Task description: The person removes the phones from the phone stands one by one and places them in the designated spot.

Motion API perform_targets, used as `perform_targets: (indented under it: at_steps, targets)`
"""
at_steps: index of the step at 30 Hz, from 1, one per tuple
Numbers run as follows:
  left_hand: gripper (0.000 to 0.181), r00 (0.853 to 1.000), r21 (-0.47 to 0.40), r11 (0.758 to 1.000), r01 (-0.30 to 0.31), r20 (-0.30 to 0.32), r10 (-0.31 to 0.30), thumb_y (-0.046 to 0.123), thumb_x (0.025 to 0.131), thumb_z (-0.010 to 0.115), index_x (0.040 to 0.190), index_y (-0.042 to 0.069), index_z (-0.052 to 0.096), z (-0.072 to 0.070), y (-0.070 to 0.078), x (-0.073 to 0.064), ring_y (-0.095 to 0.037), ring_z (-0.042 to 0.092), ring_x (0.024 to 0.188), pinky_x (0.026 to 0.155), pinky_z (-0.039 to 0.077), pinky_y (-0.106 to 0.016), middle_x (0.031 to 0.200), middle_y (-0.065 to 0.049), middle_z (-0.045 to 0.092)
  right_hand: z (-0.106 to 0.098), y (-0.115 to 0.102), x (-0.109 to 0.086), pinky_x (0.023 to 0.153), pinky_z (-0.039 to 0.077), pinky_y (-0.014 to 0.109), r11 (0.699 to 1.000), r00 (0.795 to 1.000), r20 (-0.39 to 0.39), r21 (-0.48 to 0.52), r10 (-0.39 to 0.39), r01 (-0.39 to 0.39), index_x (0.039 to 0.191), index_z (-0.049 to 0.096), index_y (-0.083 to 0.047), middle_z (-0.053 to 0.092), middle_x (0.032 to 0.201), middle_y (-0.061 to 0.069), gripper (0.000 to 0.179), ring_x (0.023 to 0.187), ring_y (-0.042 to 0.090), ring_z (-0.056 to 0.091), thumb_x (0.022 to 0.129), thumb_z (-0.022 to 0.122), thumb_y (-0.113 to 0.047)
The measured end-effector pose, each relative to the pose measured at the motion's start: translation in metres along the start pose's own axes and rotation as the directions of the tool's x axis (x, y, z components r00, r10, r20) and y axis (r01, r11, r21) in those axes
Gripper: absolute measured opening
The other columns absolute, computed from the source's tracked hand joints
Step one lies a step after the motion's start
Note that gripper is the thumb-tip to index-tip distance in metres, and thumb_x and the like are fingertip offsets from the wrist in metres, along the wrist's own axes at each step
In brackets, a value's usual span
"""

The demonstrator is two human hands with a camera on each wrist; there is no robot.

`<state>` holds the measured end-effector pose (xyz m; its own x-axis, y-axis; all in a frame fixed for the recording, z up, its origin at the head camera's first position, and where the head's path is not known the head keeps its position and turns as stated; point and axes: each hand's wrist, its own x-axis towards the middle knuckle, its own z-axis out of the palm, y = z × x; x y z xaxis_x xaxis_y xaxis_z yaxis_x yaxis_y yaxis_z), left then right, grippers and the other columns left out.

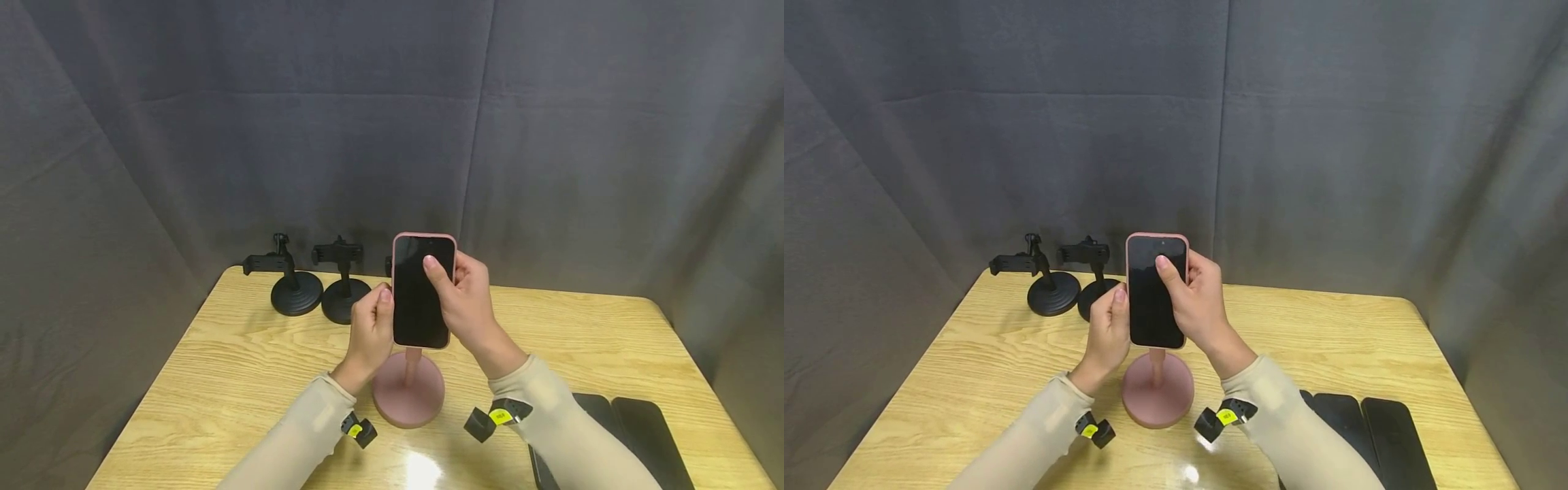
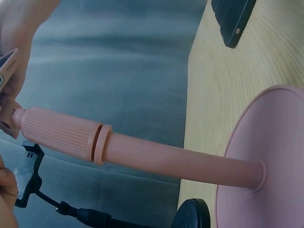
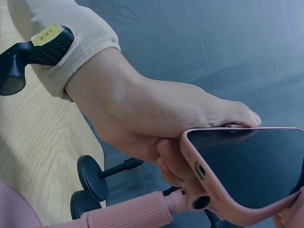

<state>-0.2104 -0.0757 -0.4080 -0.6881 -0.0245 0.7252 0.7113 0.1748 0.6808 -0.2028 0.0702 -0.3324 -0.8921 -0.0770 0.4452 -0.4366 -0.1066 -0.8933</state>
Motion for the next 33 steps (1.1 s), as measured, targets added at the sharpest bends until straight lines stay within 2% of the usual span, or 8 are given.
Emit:
perform_targets:
  at_steps: [8,19,26,33]
  targets:
    - [0.064,1.000,0.039,0.999,-0.025,0.016,0.024,0.047,0.110,0.030,0.066,0.003,0.042,0.000,0.001,0.002,-0.001,0.029,0.054,0.050,0.023,-0.015,0.056,-0.006,0.035,-0.005,-0.005,0.003,0.065,0.064,0.030,0.999,0.999,0.023,-0.033,0.034,-0.033,0.111,0.061,0.017,0.077,0.079,-0.016,0.022,0.072,0.008,0.076,0.102,0.055,-0.002]
    - [0.064,0.999,0.030,0.999,-0.045,0.029,0.044,0.048,0.110,0.030,0.067,0.004,0.045,-0.005,-0.001,0.002,-0.001,0.033,0.054,0.048,0.026,-0.016,0.056,-0.006,0.039,-0.001,-0.009,0.010,0.065,0.064,0.030,0.999,0.999,0.002,0.017,0.039,-0.039,0.114,0.061,0.016,0.078,0.081,-0.013,0.023,0.073,0.009,0.076,0.103,0.053,-0.004]
    - [0.066,0.998,0.050,0.998,-0.047,0.034,0.046,0.050,0.110,0.028,0.066,0.004,0.043,-0.005,-0.001,0.002,0.000,0.028,0.053,0.048,0.023,-0.014,0.055,-0.005,0.035,-0.002,-0.009,0.012,0.064,0.064,0.030,0.999,0.999,0.022,0.022,0.025,-0.026,0.111,0.063,0.012,0.078,0.080,-0.011,0.021,0.071,0.010,0.076,0.103,0.054,-0.005]
    - [0.065,0.997,0.052,0.997,-0.063,0.040,0.061,0.051,0.110,0.028,0.067,0.004,0.043,-0.005,-0.002,0.001,0.000,0.030,0.053,0.048,0.024,-0.013,0.055,-0.006,0.037,-0.002,-0.010,0.013,0.064,0.064,0.031,0.999,0.999,0.013,0.017,0.036,-0.036,0.106,0.066,0.005,0.078,0.080,-0.011,0.015,0.070,0.010,0.076,0.103,0.055,-0.006]
